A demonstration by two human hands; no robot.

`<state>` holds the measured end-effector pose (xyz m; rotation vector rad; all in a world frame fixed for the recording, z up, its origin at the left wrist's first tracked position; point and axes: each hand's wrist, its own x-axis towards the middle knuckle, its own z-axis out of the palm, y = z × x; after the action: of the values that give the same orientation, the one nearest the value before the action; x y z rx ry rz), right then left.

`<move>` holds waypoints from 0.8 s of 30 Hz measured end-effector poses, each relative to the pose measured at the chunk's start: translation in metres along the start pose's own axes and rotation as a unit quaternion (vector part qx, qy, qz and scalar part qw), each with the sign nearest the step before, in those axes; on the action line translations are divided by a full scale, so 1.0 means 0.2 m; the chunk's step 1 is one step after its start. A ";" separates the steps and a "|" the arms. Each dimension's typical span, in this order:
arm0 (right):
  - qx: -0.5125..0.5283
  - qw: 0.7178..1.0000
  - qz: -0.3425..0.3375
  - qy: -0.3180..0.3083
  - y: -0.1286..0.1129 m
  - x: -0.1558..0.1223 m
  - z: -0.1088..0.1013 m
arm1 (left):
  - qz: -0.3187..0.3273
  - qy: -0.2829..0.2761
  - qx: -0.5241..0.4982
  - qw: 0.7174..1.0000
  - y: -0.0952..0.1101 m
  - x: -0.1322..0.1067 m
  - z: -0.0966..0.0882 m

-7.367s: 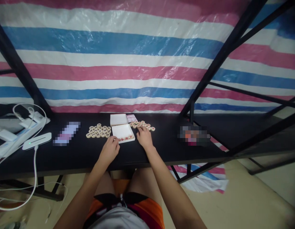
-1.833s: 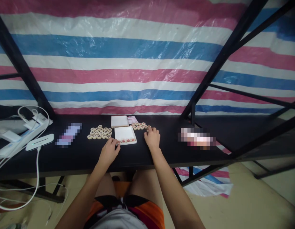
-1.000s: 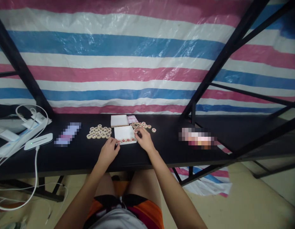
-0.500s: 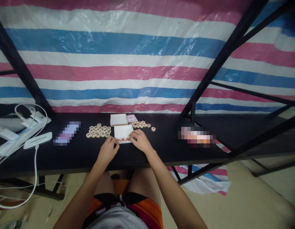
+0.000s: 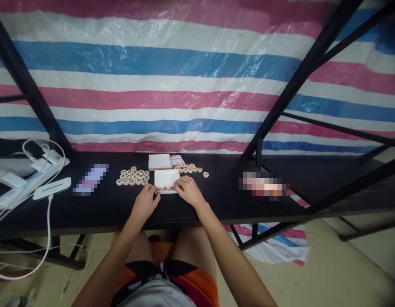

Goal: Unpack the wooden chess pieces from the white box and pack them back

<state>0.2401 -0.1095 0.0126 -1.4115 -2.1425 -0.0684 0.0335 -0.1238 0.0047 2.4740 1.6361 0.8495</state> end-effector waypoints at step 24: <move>-0.059 0.998 0.016 0.032 0.01 0.00 0.01 | 0.006 -0.019 0.020 1.000 0.01 0.01 -0.01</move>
<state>0.2415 -0.1074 0.0109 -1.4895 -2.0931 -0.2268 0.0340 -0.1230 0.0080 2.5122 1.6440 0.7748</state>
